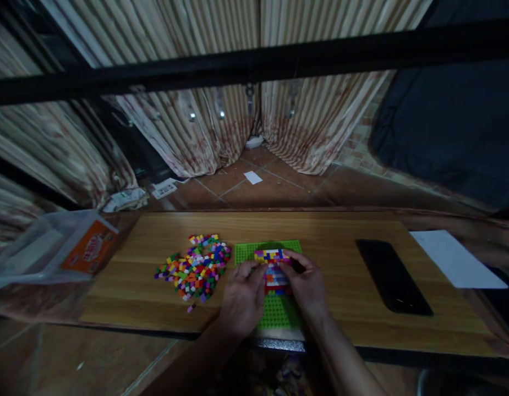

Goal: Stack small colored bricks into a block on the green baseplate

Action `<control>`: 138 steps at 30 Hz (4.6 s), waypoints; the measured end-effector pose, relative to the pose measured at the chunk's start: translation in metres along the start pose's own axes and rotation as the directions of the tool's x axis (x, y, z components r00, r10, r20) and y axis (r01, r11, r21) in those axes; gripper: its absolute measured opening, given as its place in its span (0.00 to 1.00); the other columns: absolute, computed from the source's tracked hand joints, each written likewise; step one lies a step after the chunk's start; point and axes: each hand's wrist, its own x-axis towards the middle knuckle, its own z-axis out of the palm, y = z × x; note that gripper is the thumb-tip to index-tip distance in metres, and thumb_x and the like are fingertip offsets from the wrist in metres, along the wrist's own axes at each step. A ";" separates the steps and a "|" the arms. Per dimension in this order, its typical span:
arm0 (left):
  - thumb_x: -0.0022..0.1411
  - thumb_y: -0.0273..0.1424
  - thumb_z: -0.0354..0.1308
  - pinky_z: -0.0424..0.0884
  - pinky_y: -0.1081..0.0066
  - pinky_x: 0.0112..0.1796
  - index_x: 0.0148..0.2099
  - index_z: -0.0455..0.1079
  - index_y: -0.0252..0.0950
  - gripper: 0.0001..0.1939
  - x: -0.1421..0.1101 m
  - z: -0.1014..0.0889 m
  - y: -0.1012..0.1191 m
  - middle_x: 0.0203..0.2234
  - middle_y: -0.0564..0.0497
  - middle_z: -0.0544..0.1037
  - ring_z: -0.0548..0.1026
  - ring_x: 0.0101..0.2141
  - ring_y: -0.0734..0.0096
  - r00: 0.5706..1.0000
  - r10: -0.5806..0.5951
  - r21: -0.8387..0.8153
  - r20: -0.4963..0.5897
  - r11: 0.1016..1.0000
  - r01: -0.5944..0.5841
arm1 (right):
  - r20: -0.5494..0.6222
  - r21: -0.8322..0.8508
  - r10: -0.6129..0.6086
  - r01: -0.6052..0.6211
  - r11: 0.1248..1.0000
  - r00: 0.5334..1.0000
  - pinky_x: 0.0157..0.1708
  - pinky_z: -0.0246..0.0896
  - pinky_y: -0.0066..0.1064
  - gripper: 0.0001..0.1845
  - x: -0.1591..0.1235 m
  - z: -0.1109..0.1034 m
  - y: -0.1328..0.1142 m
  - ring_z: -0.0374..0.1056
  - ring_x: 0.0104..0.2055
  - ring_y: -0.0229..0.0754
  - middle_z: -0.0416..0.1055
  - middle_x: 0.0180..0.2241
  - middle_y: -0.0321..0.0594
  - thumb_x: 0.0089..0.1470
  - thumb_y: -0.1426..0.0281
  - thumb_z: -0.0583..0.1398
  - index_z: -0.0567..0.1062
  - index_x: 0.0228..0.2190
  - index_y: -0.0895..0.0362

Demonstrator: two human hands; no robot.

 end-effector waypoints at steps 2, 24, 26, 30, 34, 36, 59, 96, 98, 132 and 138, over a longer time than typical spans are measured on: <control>0.63 0.25 0.49 0.69 0.61 0.47 0.53 0.68 0.39 0.17 -0.006 -0.010 -0.020 0.45 0.46 0.72 0.70 0.45 0.62 0.995 -0.058 0.003 -0.084 0.998 0.059 | -0.008 0.000 -0.010 0.010 1.000 1.000 0.33 0.71 0.37 0.28 -0.004 -0.003 -0.002 0.74 0.32 0.45 0.79 0.35 0.40 0.35 0.59 0.70 0.78 0.41 0.55; 0.61 0.27 0.50 0.64 0.61 0.48 0.39 0.73 0.38 0.10 0.037 -0.058 -0.112 0.40 0.45 0.77 0.73 0.45 0.59 0.974 -0.211 0.328 0.079 0.929 0.174 | -0.133 -0.134 -0.185 0.167 0.977 0.974 0.45 0.68 0.43 0.15 -0.037 -0.004 -0.005 0.74 0.40 0.49 0.79 0.37 0.42 0.42 0.58 0.66 0.80 0.32 0.54; 0.62 0.27 0.49 0.64 0.61 0.48 0.39 0.73 0.38 0.11 0.038 -0.059 -0.112 0.39 0.45 0.78 0.73 0.44 0.60 0.975 -0.206 0.323 0.088 0.931 0.168 | -0.132 -0.129 -0.184 0.167 0.977 0.974 0.44 0.69 0.42 0.15 -0.037 -0.004 -0.005 0.75 0.39 0.49 0.79 0.36 0.42 0.42 0.58 0.66 0.80 0.31 0.54; 0.60 0.26 0.52 0.64 0.63 0.48 0.38 0.73 0.39 0.09 0.033 -0.063 -0.112 0.37 0.47 0.79 0.74 0.43 0.61 0.973 -0.193 0.309 0.123 0.940 0.147 | -0.144 -0.136 -0.180 0.161 0.978 0.973 0.42 0.69 0.41 0.14 -0.037 -0.005 -0.005 0.75 0.38 0.49 0.80 0.35 0.42 0.41 0.58 0.66 0.81 0.30 0.54; 0.58 0.24 0.52 0.64 0.63 0.48 0.38 0.73 0.40 0.10 0.025 -0.068 -0.112 0.39 0.49 0.79 0.72 0.45 0.61 0.973 -0.174 0.291 0.149 0.948 0.124 | -0.150 -0.134 -0.157 0.138 0.981 0.976 0.39 0.70 0.40 0.14 -0.037 -0.009 -0.002 0.75 0.37 0.48 0.80 0.34 0.42 0.41 0.58 0.67 0.81 0.30 0.53; 0.58 0.26 0.53 0.64 0.62 0.48 0.41 0.73 0.40 0.10 0.022 -0.068 -0.111 0.41 0.48 0.78 0.72 0.46 0.60 0.976 -0.163 0.286 0.143 0.951 0.117 | -0.148 -0.137 -0.140 0.120 0.983 0.979 0.39 0.70 0.39 0.14 -0.037 -0.012 0.000 0.75 0.36 0.47 0.80 0.34 0.41 0.41 0.58 0.67 0.81 0.30 0.53; 0.56 0.26 0.55 0.64 0.64 0.48 0.34 0.73 0.40 0.06 0.032 -0.068 -0.118 0.31 0.53 0.79 0.75 0.38 0.66 0.967 -0.191 0.120 0.170 0.978 0.172 | -0.155 -0.131 -0.131 0.111 0.985 0.979 0.34 0.69 0.37 0.15 -0.036 -0.022 0.007 0.74 0.32 0.46 0.79 0.31 0.41 0.41 0.57 0.67 0.81 0.30 0.53; 0.56 0.26 0.61 0.60 0.55 0.52 0.37 0.77 0.46 0.09 0.030 0.023 -0.006 0.47 0.54 0.76 0.67 0.48 0.62 0.969 -0.096 -0.221 -0.229 0.974 0.045 | -0.028 -0.418 -0.286 0.249 0.874 0.958 0.50 0.62 0.45 0.32 0.003 0.006 0.003 0.70 0.48 0.52 0.74 0.46 0.51 0.46 0.54 0.63 0.72 0.49 0.61; 0.55 0.26 0.61 0.61 0.56 0.52 0.38 0.77 0.45 0.10 0.030 0.024 -0.007 0.46 0.54 0.76 0.68 0.48 0.62 0.969 -0.109 -0.248 -0.222 0.967 0.052 | -0.037 -0.445 -0.263 0.220 0.868 0.964 0.48 0.64 0.45 0.33 0.004 0.008 0.002 0.71 0.46 0.52 0.75 0.45 0.51 0.45 0.53 0.63 0.73 0.48 0.61; 0.59 0.27 0.52 0.61 0.61 0.52 0.44 0.76 0.42 0.14 0.032 -0.036 -0.092 0.39 0.48 0.78 0.70 0.46 0.59 0.962 -0.266 0.186 -0.058 0.944 0.272 | -0.140 -0.254 -0.170 0.131 0.958 0.975 0.41 0.70 0.44 0.26 -0.016 -0.018 0.011 0.75 0.41 0.53 0.78 0.40 0.50 0.41 0.55 0.65 0.77 0.40 0.59; 0.60 0.24 0.50 0.60 0.61 0.50 0.49 0.72 0.41 0.17 0.018 -0.043 -0.090 0.43 0.46 0.77 0.70 0.48 0.58 0.955 -0.293 0.203 -0.054 0.933 0.298 | -0.168 -0.260 -0.156 0.109 0.959 0.973 0.42 0.70 0.44 0.23 -0.021 -0.024 0.014 0.75 0.42 0.52 0.78 0.40 0.49 0.42 0.56 0.65 0.78 0.38 0.58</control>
